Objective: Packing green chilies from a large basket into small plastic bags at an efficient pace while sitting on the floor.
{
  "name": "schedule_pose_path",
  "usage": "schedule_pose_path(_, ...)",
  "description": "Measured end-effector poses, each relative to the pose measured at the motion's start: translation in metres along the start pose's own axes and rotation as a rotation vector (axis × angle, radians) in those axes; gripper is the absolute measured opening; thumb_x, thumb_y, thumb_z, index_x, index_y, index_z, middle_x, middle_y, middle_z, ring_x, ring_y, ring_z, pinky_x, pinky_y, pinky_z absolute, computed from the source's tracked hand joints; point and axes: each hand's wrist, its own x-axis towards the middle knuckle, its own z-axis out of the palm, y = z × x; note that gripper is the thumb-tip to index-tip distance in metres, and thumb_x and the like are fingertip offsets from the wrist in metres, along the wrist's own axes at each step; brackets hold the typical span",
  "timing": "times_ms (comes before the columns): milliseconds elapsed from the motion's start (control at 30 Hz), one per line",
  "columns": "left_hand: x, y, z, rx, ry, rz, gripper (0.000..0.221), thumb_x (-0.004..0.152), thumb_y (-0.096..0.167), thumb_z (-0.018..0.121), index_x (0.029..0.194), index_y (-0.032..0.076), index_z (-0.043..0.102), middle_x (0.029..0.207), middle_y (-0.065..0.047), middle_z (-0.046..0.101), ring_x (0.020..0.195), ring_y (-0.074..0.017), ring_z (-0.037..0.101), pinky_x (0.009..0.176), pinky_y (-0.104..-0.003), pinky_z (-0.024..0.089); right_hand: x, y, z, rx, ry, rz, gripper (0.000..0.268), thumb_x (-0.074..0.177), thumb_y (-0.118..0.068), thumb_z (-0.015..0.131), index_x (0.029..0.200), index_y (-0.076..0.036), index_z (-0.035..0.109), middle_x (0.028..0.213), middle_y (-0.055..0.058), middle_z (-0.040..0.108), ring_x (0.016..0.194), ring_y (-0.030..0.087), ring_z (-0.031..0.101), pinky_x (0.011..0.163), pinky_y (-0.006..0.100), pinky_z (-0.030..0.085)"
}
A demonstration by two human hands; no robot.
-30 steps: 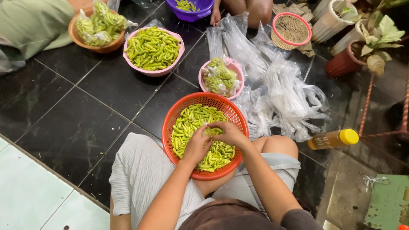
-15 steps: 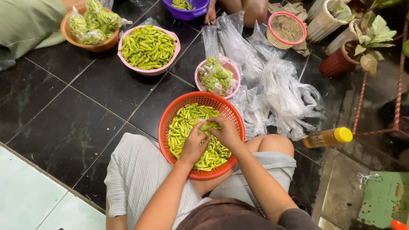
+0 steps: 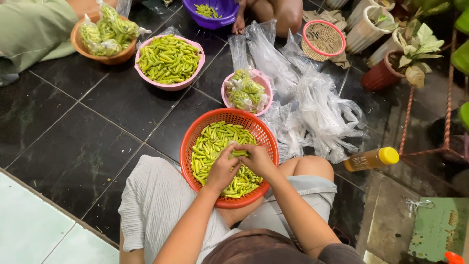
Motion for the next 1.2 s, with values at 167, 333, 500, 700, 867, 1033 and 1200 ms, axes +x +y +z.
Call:
schedule_pose_path(167,-0.001,-0.005,0.010,0.074,-0.009,0.069,0.014,0.098,0.024,0.066,0.093,0.011,0.070,0.154,-0.003,0.045,0.133,-0.0432,0.053,0.091,-0.051,0.062,0.005,0.004,0.000,-0.221,-0.039,0.051,0.032,0.082,-0.016,0.076,0.113,-0.017,0.079,0.100,0.013,0.079,0.099,0.035,0.074,0.084,0.043,0.060)
schedule_pose_path(333,-0.001,0.004,0.003,0.096,-0.005,0.071,0.012,0.097,0.023,0.067,0.091,0.013,0.070,0.155,-0.002,0.044,0.133,-0.0430,0.052,0.089,-0.049,0.063,0.005,0.013,0.007,-0.309,-0.002,-0.045,0.032,0.078,-0.020,0.077,0.110,-0.017,0.079,0.103,0.014,0.075,0.096,0.038,0.073,0.086,0.046,0.060)
schedule_pose_path(500,-0.003,0.014,-0.011,0.058,0.033,0.027,0.017,0.098,0.023,0.066,0.087,0.010,0.066,0.158,-0.003,0.041,0.130,-0.0393,0.057,0.092,-0.047,0.062,0.003,0.015,0.009,-0.241,0.115,-0.115,0.016,0.085,-0.022,0.075,0.100,-0.018,0.080,0.100,0.011,0.071,0.095,0.038,0.072,0.081,0.044,0.060)
schedule_pose_path(700,-0.001,-0.011,0.018,0.146,0.040,0.124,0.012,0.097,0.023,0.066,0.092,0.013,0.070,0.154,-0.003,0.046,0.133,-0.0384,0.054,0.098,-0.049,0.059,0.010,0.023,0.017,-0.404,0.140,-0.002,0.012,0.079,-0.023,0.076,0.091,-0.020,0.079,0.092,0.008,0.069,0.090,0.034,0.073,0.078,0.044,0.060)
schedule_pose_path(867,-0.003,-0.019,0.030,0.195,0.058,0.151,0.012,0.098,0.025,0.065,0.094,0.014,0.069,0.152,-0.001,0.047,0.133,-0.0373,0.054,0.099,-0.048,0.059,0.018,0.037,0.013,-0.432,0.094,0.047,0.010,0.075,-0.024,0.076,0.085,-0.022,0.078,0.086,0.006,0.071,0.087,0.032,0.074,0.076,0.042,0.060)
schedule_pose_path(1033,-0.003,-0.006,0.021,0.134,0.101,0.124,0.012,0.100,0.026,0.063,0.101,0.017,0.071,0.152,-0.001,0.046,0.133,-0.0379,0.053,0.097,-0.050,0.059,0.009,0.008,-0.002,-0.295,0.031,0.069,0.023,0.072,-0.017,0.077,0.094,-0.018,0.079,0.090,0.010,0.077,0.093,0.034,0.074,0.079,0.043,0.060)
schedule_pose_path(1200,-0.003,-0.001,0.008,0.043,0.112,0.147,0.011,0.096,0.028,0.067,0.096,0.018,0.071,0.151,-0.002,0.048,0.128,-0.0390,0.057,0.105,-0.051,0.054,0.005,-0.009,-0.009,-0.150,-0.044,0.030,0.029,0.078,-0.009,0.074,0.106,-0.010,0.077,0.098,0.017,0.078,0.095,0.038,0.074,0.078,0.044,0.061)
